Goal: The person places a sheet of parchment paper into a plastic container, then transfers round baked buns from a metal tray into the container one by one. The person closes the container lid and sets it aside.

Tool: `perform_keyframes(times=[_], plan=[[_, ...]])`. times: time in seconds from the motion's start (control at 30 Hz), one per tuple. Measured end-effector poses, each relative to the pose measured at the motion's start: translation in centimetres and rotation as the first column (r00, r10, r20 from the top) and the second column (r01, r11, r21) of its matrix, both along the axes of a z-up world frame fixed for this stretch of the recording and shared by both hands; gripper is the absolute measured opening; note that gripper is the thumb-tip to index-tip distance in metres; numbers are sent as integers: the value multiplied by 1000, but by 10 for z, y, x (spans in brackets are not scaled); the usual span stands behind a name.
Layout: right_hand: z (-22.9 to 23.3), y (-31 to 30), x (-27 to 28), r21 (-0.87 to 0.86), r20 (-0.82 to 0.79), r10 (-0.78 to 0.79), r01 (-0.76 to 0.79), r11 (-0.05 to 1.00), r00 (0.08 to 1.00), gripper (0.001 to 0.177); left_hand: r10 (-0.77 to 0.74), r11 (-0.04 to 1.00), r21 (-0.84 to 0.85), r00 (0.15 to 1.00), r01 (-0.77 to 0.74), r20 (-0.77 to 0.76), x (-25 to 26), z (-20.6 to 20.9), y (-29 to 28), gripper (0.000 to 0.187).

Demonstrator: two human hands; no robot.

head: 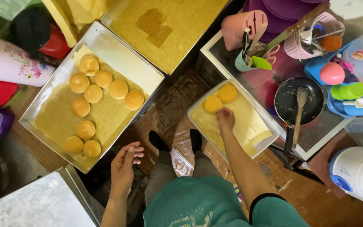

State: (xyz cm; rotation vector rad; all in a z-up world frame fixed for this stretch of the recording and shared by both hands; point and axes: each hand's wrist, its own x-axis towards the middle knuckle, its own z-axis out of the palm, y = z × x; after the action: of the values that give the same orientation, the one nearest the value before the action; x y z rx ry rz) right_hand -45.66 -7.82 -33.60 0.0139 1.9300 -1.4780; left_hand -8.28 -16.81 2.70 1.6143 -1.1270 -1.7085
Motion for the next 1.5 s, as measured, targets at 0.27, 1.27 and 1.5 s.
perform_keyframes(times=[0.27, 1.27, 1.5], plan=[[10, -8, 5, 112, -426, 80, -35, 993, 901, 31, 67, 997, -29, 997, -69, -37, 27, 1, 0, 32], [96, -309, 233, 413, -109, 993, -911, 6, -43, 71, 484, 874, 51, 875, -483, 1, 195, -22, -14, 33], [69, -280, 246, -189, 63, 949, -930, 315, 308, 55, 384, 921, 50, 922, -386, 43, 174, -19, -23, 33]])
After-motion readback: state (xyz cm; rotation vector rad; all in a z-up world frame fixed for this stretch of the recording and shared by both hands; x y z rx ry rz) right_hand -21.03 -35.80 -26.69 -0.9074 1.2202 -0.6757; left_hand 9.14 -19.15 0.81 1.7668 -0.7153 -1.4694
